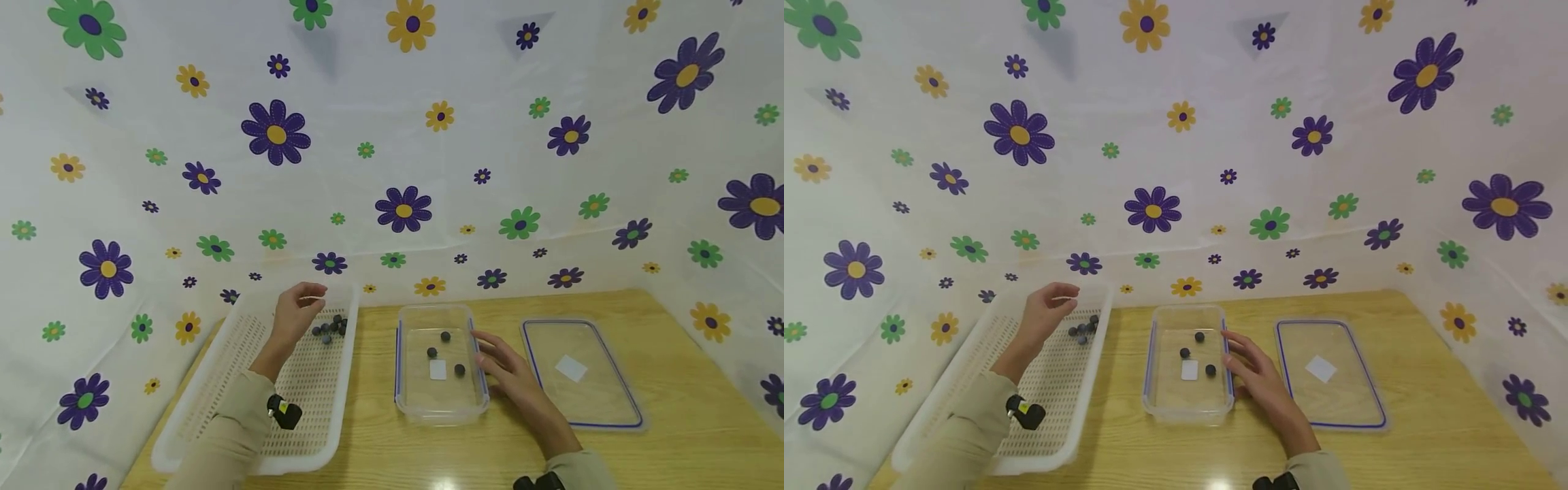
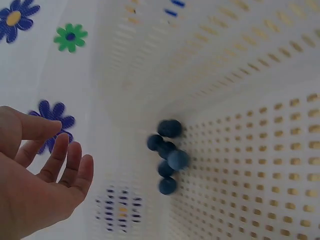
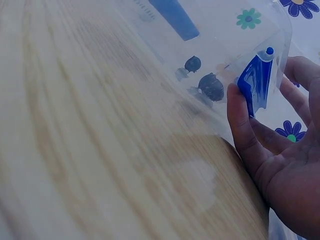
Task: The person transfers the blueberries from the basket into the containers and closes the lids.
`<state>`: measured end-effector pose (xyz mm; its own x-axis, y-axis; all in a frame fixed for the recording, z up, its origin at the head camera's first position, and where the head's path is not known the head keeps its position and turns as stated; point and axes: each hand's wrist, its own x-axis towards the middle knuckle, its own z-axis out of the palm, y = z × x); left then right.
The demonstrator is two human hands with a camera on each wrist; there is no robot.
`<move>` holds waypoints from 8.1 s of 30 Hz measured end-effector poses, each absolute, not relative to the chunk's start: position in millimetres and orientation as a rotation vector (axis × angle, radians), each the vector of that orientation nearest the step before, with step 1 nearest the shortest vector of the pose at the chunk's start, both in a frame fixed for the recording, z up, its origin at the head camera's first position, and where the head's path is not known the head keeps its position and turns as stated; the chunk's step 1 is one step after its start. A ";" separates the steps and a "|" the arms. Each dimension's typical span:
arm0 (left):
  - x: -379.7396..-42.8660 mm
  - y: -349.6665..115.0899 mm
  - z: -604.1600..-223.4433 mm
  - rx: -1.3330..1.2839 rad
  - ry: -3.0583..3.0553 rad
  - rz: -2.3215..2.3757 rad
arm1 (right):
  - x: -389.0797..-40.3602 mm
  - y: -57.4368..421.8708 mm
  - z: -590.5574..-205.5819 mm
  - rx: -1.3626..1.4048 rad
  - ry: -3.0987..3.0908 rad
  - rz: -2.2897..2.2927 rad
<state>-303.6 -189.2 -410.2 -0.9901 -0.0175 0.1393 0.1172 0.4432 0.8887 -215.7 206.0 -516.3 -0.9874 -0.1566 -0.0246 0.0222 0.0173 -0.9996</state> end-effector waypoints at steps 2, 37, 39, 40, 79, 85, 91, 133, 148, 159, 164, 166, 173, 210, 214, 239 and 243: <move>-308.8 -193.6 -419.3 -0.033 -2.570 -1.588 | -215.9 205.0 -515.8 -0.135 2.141 -2.115; -330.9 -234.5 -476.8 0.233 -2.802 -1.334 | -218.8 200.9 -514.9 -0.146 2.142 -2.104; -333.2 -235.1 -473.4 0.253 -2.765 -1.368 | -219.4 201.4 -514.3 -0.149 2.143 -2.098; -334.5 -234.9 -471.6 0.260 -2.748 -1.389 | -219.2 201.7 -513.9 -0.150 2.152 -2.093; -242.2 -104.1 -360.9 -0.343 -1.965 -2.104 | -216.3 204.0 -514.6 -0.158 2.157 -2.075; -225.1 -80.5 -369.3 -0.354 -1.916 -2.193 | -216.4 203.7 -514.7 -0.125 2.163 -2.067; -209.8 -60.2 -377.8 -0.315 -1.872 -2.202 | -216.5 201.6 -516.1 -0.120 2.157 -2.074; -227.4 -16.0 -470.4 -0.347 -2.031 -2.144 | -218.0 203.7 -517.1 -0.142 2.140 -2.068; -223.0 -13.2 -463.4 -0.377 -2.114 -2.065 | -216.8 205.6 -513.8 -0.115 2.159 -2.049; -192.1 -41.3 -409.3 -0.537 -2.260 -2.069 | -218.0 195.5 -514.2 -0.140 2.124 -2.078; -179.1 -57.6 -386.6 -0.640 -2.327 -2.072 | -218.1 196.8 -513.8 -0.167 2.109 -2.096; -176.9 -61.8 -380.1 -0.690 -2.351 -2.077 | -217.4 199.9 -513.4 -0.161 2.122 -2.088; -179.2 -85.8 -352.2 -0.720 -2.401 -2.003 | -215.0 204.2 -512.9 -0.139 2.136 -2.081; -317.0 -221.3 -445.3 -0.103 -2.917 -1.654 | -215.3 204.6 -511.8 -0.120 2.149 -2.074; -318.4 -219.1 -452.5 -0.048 -2.971 -1.617 | -215.1 205.0 -511.9 -0.128 2.146 -2.084; -321.4 -229.9 -464.7 -0.088 -2.969 -1.562 | -216.3 202.9 -513.4 -0.119 2.142 -2.082; -320.5 -227.9 -453.5 -0.102 -2.927 -1.597 | -215.7 203.2 -513.6 -0.120 2.138 -2.090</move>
